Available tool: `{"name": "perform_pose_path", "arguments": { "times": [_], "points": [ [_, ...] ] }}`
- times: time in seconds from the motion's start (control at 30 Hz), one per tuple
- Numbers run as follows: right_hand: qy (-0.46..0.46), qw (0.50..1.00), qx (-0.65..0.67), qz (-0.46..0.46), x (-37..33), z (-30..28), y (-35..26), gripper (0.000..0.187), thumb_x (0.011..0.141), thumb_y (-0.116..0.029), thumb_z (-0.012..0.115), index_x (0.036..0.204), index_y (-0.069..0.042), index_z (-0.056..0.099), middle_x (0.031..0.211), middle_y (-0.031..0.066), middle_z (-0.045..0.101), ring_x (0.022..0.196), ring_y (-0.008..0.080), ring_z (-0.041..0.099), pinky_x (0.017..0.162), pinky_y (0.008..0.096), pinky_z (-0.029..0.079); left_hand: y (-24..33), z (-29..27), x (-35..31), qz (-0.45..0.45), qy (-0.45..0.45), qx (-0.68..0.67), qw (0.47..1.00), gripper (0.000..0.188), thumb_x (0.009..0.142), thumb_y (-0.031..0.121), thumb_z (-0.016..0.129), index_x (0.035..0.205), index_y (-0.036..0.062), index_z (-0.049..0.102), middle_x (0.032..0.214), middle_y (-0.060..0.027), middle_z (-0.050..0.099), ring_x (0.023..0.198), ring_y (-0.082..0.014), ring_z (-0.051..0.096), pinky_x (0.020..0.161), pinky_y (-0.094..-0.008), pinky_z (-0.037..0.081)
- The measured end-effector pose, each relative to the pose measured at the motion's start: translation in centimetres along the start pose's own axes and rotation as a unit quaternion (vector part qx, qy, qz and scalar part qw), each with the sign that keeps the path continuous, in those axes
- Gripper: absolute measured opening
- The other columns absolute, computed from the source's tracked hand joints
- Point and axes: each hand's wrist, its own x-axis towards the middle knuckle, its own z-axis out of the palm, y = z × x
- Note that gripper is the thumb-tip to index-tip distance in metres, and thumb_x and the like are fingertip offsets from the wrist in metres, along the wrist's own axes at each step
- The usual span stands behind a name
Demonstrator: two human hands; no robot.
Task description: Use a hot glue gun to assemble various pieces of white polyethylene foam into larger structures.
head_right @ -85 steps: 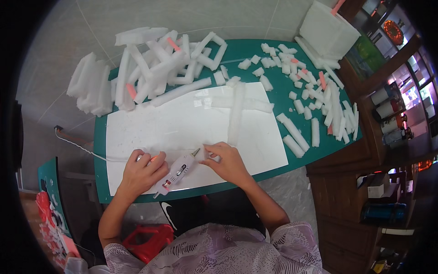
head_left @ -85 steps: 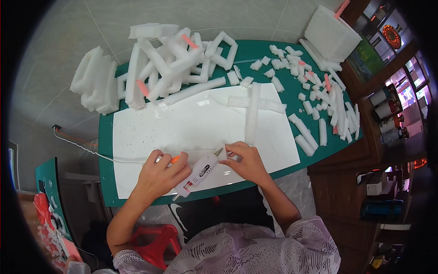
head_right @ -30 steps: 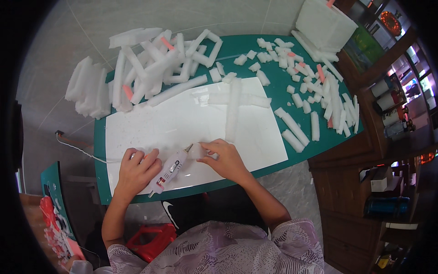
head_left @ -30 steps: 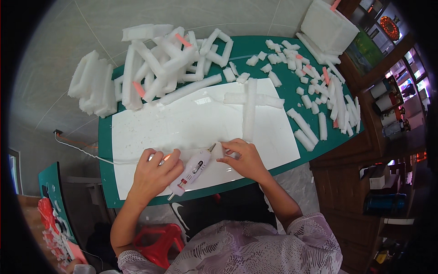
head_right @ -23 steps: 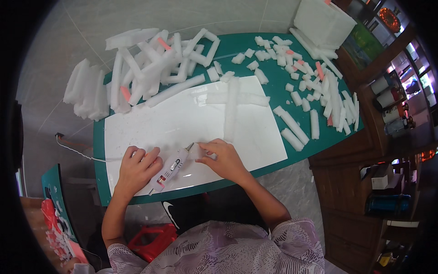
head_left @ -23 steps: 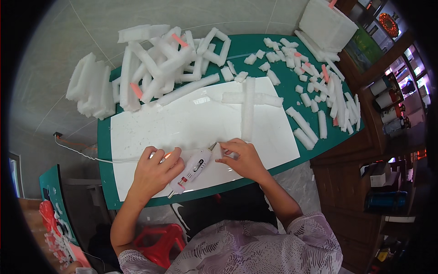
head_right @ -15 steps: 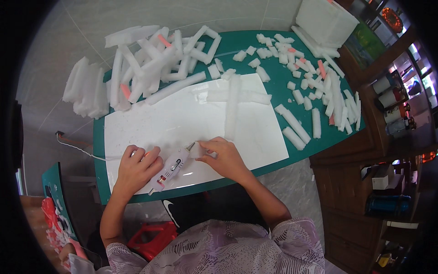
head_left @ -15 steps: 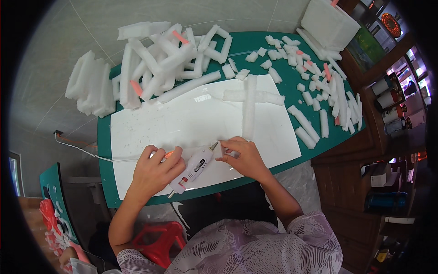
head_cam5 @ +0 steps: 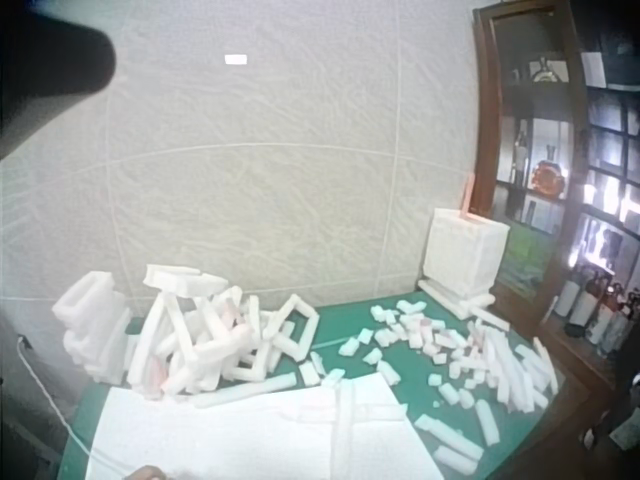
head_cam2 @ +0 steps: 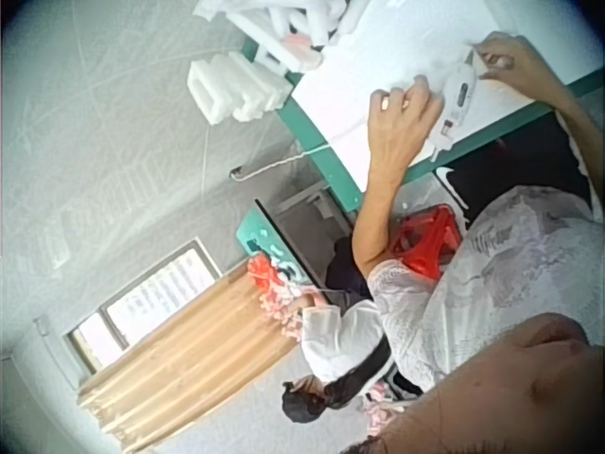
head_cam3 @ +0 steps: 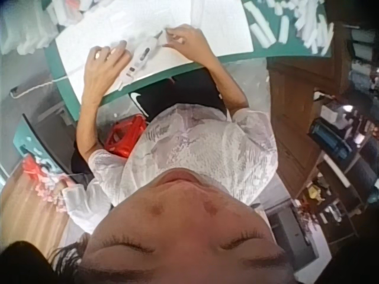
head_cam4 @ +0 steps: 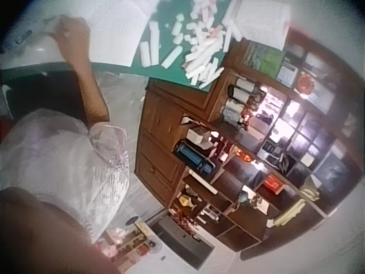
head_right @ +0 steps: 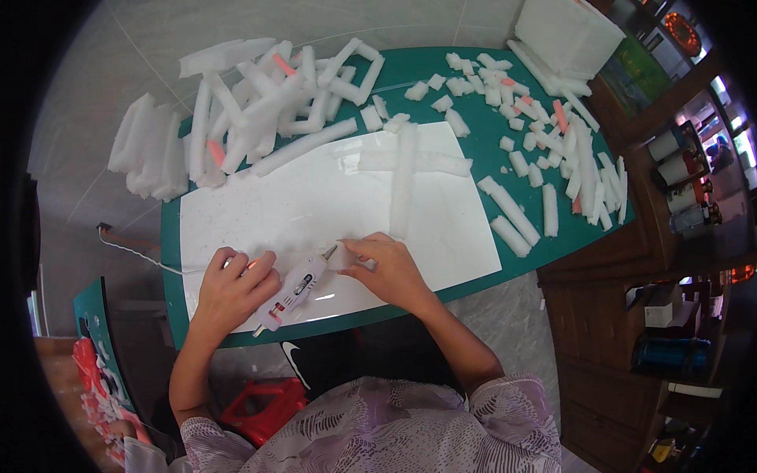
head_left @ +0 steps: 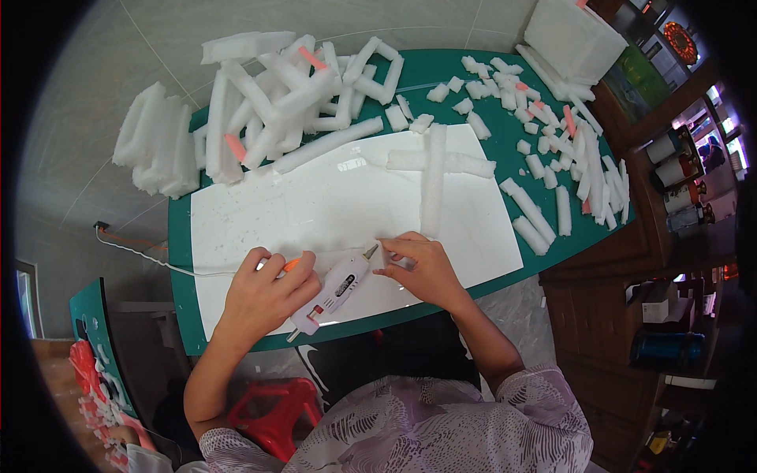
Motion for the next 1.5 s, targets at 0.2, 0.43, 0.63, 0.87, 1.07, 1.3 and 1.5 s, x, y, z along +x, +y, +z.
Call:
{"name": "perform_pose_path", "arguments": {
  "times": [0.2, 0.43, 0.63, 0.87, 1.07, 1.3, 1.5],
  "points": [
    [-0.002, 1.0, 0.003, -0.002, 0.0, -0.1, 0.2, 0.045, 0.074, -0.011, 0.084, 0.116, -0.001, 0.07, 0.099, 0.013, 0.069, 0.082, 0.0199, 0.069, 0.064, 0.0271, 0.054, 0.2, 0.0, 0.1, 0.0, 0.0, 0.0, 1.0, 0.013, 0.075, 0.018, 0.066, 0.087, 0.0177, 0.06, 0.11, 0.0014, 0.059, 0.08, -0.015, 0.053, 0.079, -0.0351, 0.048],
    [-0.001, 1.0, -0.002, -0.012, 0.0, -0.1, 0.1, 0.045, 0.074, -0.01, 0.084, 0.116, 0.0, 0.07, 0.099, 0.013, 0.069, 0.082, 0.02, 0.07, 0.064, 0.0267, 0.054, 0.5, -0.2, 0.1, 0.006, -0.006, -0.001, 1.0, 0.015, 0.075, 0.019, 0.066, 0.089, 0.0175, 0.06, 0.111, 0.0012, 0.059, 0.081, -0.0149, 0.053, 0.08, -0.0347, 0.048],
    [-0.007, 1.0, 0.008, -0.001, 0.0, -0.2, -0.1, 0.044, 0.075, -0.009, 0.083, 0.116, -0.001, 0.07, 0.101, 0.013, 0.069, 0.083, 0.0203, 0.07, 0.065, 0.0274, 0.054, 0.6, -0.4, -0.2, 0.003, -0.013, 0.004, 1.0, 0.016, 0.075, 0.019, 0.066, 0.089, 0.0178, 0.06, 0.112, 0.0012, 0.059, 0.082, -0.0147, 0.053, 0.08, -0.0343, 0.048],
    [-0.001, 1.0, 0.008, -0.002, 0.0, -0.2, 0.0, 0.045, 0.074, -0.009, 0.083, 0.116, -0.001, 0.07, 0.101, 0.0135, 0.069, 0.083, 0.0207, 0.07, 0.065, 0.0276, 0.054, 0.8, -0.6, -0.5, 0.001, -0.016, 0.001, 1.0, 0.015, 0.075, 0.019, 0.065, 0.089, 0.018, 0.06, 0.113, 0.0011, 0.059, 0.081, -0.0148, 0.053, 0.08, -0.0342, 0.048],
    [-0.004, 1.0, 0.016, 0.013, -0.1, -0.2, -0.1, 0.043, 0.077, -0.018, 0.083, 0.116, -0.005, 0.071, 0.1, 0.0167, 0.068, 0.082, 0.0263, 0.069, 0.07, 0.0329, 0.055, 0.9, -0.5, -0.5, 0.004, -0.014, 0.0, 1.0, 0.015, 0.076, 0.019, 0.065, 0.09, 0.0179, 0.06, 0.112, 0.0012, 0.059, 0.081, -0.0149, 0.053, 0.079, -0.0345, 0.048],
    [-0.005, 1.0, 0.008, 0.003, 0.0, -0.2, 0.1, 0.046, 0.076, -0.015, 0.084, 0.117, -0.001, 0.07, 0.101, 0.0143, 0.069, 0.084, 0.0216, 0.07, 0.069, 0.029, 0.056, 1.1, -0.3, -1.0, -0.011, 0.018, -0.042, 0.999, 0.017, 0.071, 0.012, 0.067, 0.085, 0.0121, 0.058, 0.11, -0.0017, 0.062, 0.078, -0.0182, 0.053, 0.077, -0.0367, 0.047],
    [-0.005, 1.0, 0.017, 0.0, -0.1, -0.1, 0.4, 0.047, 0.077, -0.02, 0.083, 0.118, -0.002, 0.069, 0.102, 0.016, 0.069, 0.083, 0.0239, 0.069, 0.072, 0.0313, 0.055, 1.3, -0.1, -2.3, -0.037, 0.023, -0.064, 0.997, 0.016, 0.072, 0.011, 0.067, 0.086, 0.012, 0.06, 0.111, -0.0013, 0.063, 0.077, -0.0185, 0.053, 0.076, -0.0365, 0.046]
  ]
}}
